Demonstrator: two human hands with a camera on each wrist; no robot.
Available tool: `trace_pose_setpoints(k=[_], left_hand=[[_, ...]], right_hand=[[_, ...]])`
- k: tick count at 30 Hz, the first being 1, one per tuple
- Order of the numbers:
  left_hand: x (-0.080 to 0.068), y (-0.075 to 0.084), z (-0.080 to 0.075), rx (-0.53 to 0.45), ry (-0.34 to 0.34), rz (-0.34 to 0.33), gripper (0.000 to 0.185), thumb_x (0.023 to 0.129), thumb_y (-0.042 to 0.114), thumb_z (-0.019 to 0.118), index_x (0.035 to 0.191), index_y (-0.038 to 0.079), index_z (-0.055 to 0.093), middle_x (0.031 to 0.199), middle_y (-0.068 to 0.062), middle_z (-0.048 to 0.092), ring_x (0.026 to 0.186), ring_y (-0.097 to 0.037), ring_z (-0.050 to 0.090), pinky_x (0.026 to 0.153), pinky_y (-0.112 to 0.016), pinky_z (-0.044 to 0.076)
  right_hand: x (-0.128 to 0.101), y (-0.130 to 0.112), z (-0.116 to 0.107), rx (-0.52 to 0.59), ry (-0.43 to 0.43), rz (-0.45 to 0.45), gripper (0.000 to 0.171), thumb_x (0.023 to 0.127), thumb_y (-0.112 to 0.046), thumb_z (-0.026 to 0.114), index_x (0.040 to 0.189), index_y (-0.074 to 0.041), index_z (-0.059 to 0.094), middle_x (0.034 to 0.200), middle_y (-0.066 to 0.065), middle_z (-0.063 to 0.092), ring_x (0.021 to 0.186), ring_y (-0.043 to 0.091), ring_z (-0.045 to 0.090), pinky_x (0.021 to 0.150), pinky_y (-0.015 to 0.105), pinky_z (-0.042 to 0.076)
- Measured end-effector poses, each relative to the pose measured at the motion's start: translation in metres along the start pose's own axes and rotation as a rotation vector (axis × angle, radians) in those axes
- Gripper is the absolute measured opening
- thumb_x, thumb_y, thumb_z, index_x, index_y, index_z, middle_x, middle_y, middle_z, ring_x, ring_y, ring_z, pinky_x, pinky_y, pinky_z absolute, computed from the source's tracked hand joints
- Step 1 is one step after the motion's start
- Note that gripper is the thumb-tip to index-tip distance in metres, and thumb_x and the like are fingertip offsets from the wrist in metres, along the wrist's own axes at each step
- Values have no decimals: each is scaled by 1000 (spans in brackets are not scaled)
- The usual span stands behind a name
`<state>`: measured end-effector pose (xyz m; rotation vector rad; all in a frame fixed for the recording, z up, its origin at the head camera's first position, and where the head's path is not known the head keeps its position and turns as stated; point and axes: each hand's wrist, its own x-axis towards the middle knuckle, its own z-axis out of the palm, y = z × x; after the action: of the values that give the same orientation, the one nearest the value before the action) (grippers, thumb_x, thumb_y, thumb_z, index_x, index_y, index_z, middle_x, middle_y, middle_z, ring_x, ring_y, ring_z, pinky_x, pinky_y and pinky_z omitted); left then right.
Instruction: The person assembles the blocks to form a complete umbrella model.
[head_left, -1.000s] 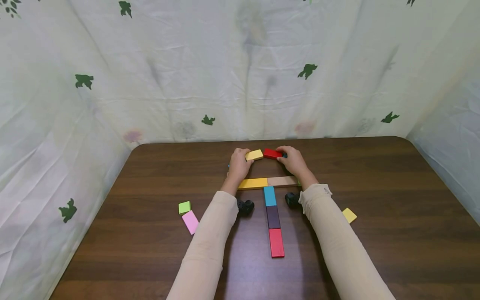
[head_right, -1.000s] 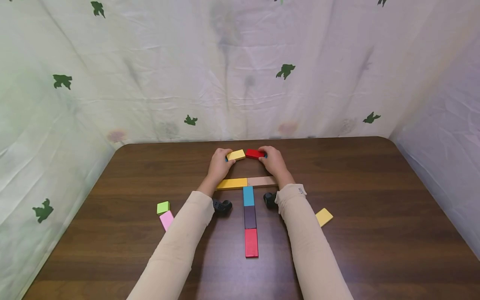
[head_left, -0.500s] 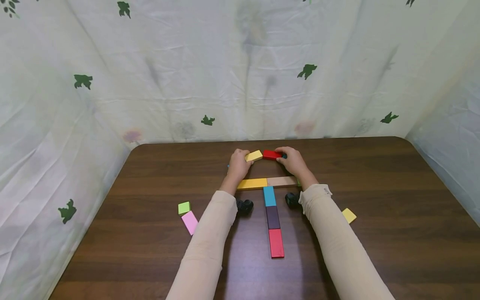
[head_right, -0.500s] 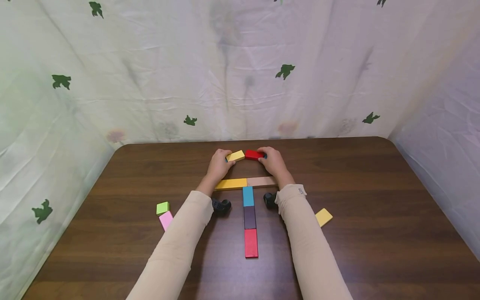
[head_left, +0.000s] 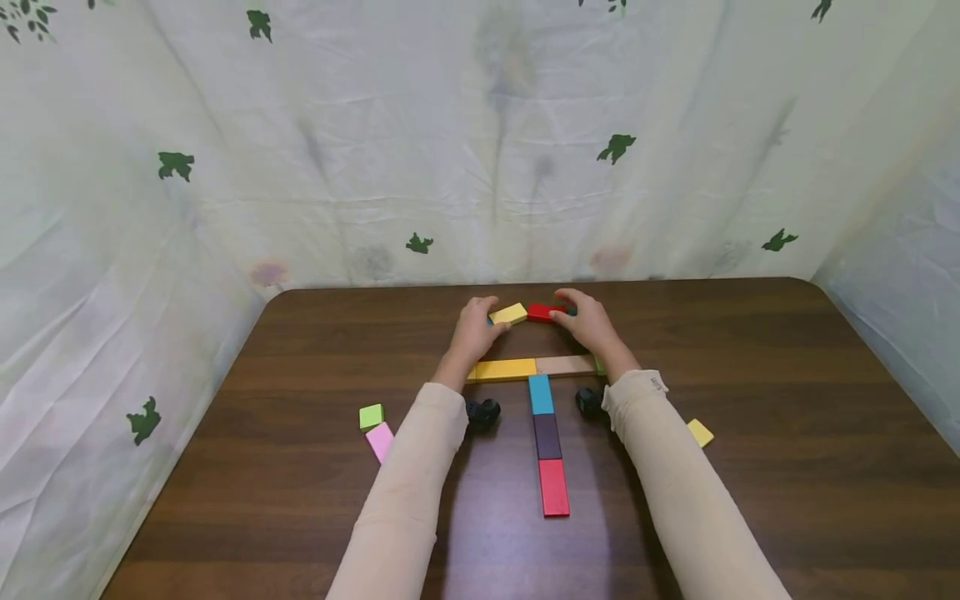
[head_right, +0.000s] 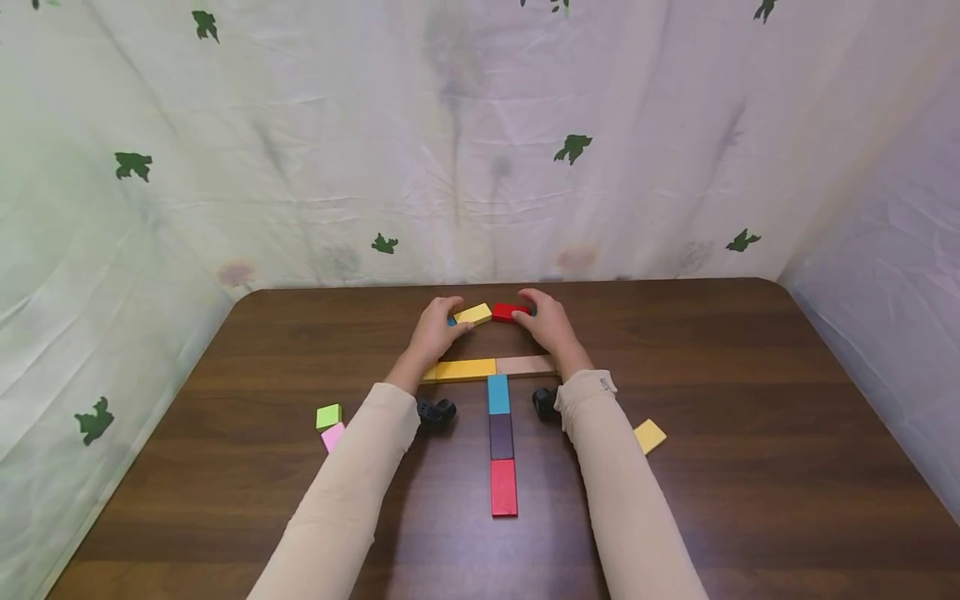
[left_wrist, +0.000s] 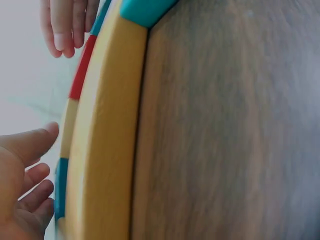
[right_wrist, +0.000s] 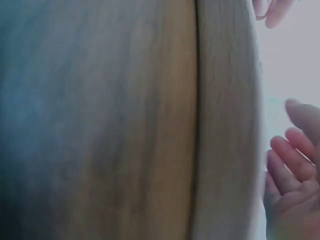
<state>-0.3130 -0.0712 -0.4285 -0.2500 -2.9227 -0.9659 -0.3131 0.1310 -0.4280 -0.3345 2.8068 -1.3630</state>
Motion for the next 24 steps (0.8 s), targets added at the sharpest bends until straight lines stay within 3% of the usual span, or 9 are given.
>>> trace_pose_setpoints(k=[8, 13, 20, 24], left_hand=[[-11, -2, -28, -25, 60, 85, 52, 77, 32, 56, 121, 8, 41, 119, -8, 39, 110, -23, 33, 89, -35, 29], [-22, -5, -48, -28, 76, 126, 58, 76, 39, 54, 125, 12, 36, 125, -6, 35, 115, -22, 28, 91, -37, 26], [-50, -6, -79, -6, 106, 216, 64, 76, 42, 53, 129, 18, 28, 129, -4, 30, 117, -23, 23, 92, -39, 23], [-69, -10, -94, 25, 141, 286, 66, 74, 42, 54, 130, 18, 27, 129, -2, 30, 118, -21, 23, 93, -39, 21]], right_hand=[[-8, -28, -21, 18, 58, -66, 55, 80, -36, 50, 126, -13, 32, 125, 5, 36, 114, 20, 31, 90, 39, 27], [-21, -40, -38, 3, 50, -101, 63, 77, -44, 48, 130, -19, 25, 129, 1, 30, 117, 18, 26, 91, 40, 25], [-51, -51, -59, -22, 34, -112, 64, 75, -48, 49, 129, -36, 15, 132, -9, 20, 120, 13, 17, 92, 45, 21], [-72, -52, -70, -84, 64, -145, 66, 75, -47, 50, 129, -37, 13, 133, -11, 18, 120, 14, 17, 90, 47, 21]])
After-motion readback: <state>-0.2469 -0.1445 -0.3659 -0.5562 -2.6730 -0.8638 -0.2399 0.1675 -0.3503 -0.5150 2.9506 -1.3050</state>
